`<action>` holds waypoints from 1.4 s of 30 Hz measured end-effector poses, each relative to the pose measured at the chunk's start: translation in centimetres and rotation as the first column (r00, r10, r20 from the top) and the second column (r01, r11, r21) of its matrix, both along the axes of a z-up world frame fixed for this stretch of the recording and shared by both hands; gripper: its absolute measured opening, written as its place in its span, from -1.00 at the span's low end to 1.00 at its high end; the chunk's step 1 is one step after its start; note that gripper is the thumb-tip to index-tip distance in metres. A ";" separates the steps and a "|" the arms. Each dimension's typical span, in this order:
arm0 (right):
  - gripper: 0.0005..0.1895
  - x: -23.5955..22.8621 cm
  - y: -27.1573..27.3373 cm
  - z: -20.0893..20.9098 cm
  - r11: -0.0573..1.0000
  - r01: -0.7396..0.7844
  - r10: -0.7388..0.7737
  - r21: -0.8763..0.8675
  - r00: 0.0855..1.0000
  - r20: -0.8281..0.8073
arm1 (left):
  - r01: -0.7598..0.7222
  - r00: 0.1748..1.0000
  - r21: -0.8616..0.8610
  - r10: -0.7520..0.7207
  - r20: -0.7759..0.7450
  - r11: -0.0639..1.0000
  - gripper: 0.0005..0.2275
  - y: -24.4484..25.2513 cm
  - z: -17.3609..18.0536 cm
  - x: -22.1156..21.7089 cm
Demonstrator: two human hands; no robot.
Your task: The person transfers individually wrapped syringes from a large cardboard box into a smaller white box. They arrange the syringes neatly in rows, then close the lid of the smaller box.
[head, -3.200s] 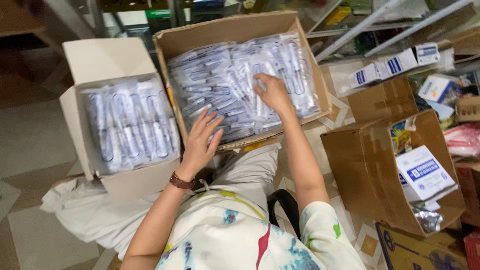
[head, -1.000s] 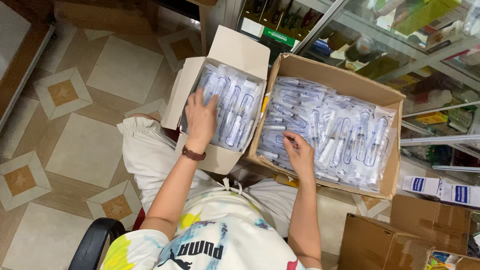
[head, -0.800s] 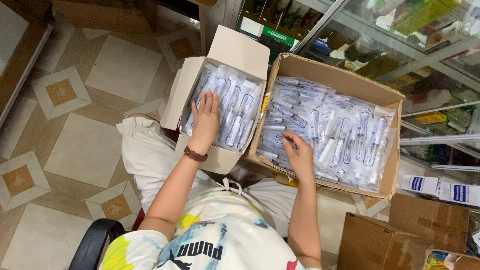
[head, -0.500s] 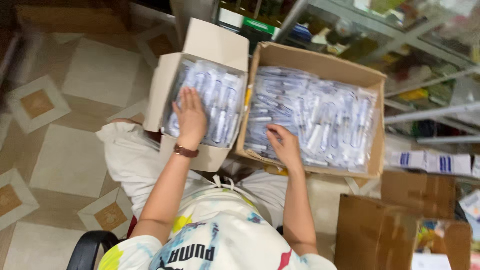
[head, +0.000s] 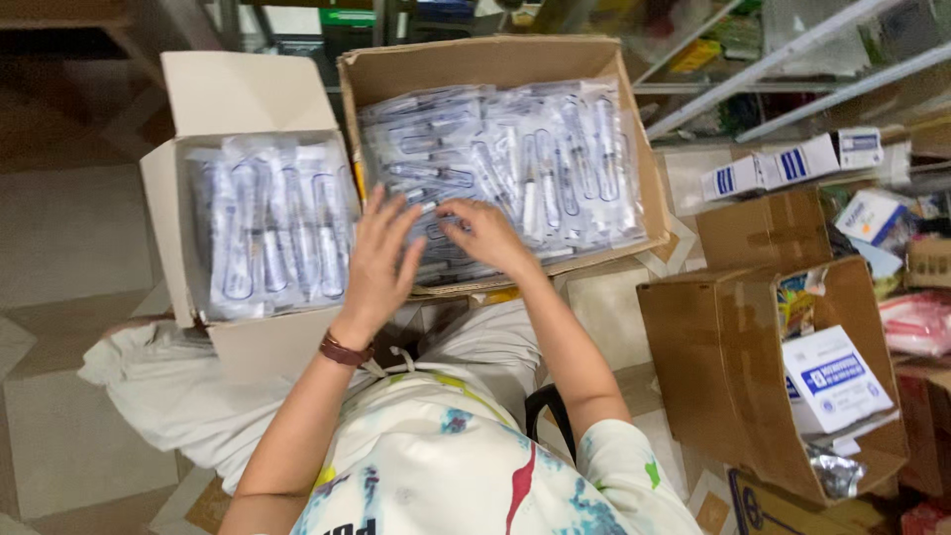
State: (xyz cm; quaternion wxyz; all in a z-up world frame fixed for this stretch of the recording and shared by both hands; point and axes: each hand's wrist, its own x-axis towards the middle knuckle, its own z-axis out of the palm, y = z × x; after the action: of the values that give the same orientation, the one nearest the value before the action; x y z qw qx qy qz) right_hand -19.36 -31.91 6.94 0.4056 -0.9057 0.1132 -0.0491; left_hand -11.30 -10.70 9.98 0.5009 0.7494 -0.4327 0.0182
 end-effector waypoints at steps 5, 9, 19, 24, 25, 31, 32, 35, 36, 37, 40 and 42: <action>-0.70 -1.5 -8.7 -1.4 0.967 0.168 -0.182 -0.191 0.982 -0.057 | 0.170 0.985 0.039 -0.168 -0.047 0.985 -0.62 -2.4 -0.8 -2.1; -0.73 -3.5 -16.6 -3.1 0.809 0.344 -0.320 -0.476 0.938 0.134 | 0.161 0.986 0.130 -0.152 -0.076 0.978 -0.64 -2.9 -1.8 -2.1; -0.45 -5.3 -20.5 -4.9 0.494 0.658 -0.811 -0.568 0.585 -0.028 | 0.168 0.982 0.155 -0.151 -0.115 0.974 -0.69 -3.1 -2.6 -1.8; -0.50 -5.4 -20.1 -5.3 0.477 0.670 -0.833 -0.569 0.551 -0.049 | 0.179 0.979 0.172 -0.158 -0.133 0.969 -0.70 -3.1 -2.3 -2.0; -0.51 -5.3 -20.2 -5.5 0.489 0.663 -0.829 -0.566 0.555 -0.066 | 0.184 0.978 0.172 -0.162 -0.133 0.968 -0.70 -3.1 -2.3 -1.9; -0.49 -5.4 -20.5 -6.6 0.545 0.587 -0.776 -0.599 0.623 -0.095 | 0.172 0.979 0.162 -0.151 -0.134 0.972 -0.71 -3.1 -2.3 -1.9; -0.52 -5.4 -20.6 -6.8 0.546 0.570 -0.764 -0.614 0.639 -0.087 | 0.167 0.980 0.159 -0.147 -0.130 0.973 -0.71 -3.1 -2.4 -1.9; -0.60 -5.8 -20.9 -6.9 0.657 0.621 -0.723 -0.427 0.680 -0.123 | 0.156 0.983 0.161 -0.139 -0.117 0.975 -0.72 -2.9 -2.6 -2.0; -0.63 -5.8 -21.1 -6.7 0.702 0.638 -0.700 -0.317 0.700 -0.141 | 0.154 0.984 0.153 -0.138 -0.113 0.976 -0.72 -2.9 -2.7 -1.9; -0.68 -5.9 -20.9 -6.6 0.787 0.615 -0.616 -0.053 0.778 -0.122 | 0.152 0.985 0.146 -0.137 -0.108 0.977 -0.72 -3.0 -2.7 -1.9; -0.74 -5.5 -18.0 -5.6 0.773 0.337 -0.405 0.538 0.914 0.010 | 0.152 0.984 0.118 -0.139 -0.110 0.981 -0.71 -2.9 -2.7 -1.9; -0.67 -5.9 -15.1 -3.7 0.705 0.203 -0.339 0.679 0.938 0.071 | 0.146 0.985 0.091 -0.136 -0.106 0.985 -0.69 -2.8 -2.4 -1.8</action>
State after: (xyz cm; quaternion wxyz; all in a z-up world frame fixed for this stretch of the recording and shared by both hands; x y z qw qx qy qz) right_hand -25.24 -46.97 3.21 0.6971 -0.6666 0.2163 -0.1513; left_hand -13.12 -13.50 7.55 0.4842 0.7406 -0.4596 -0.0763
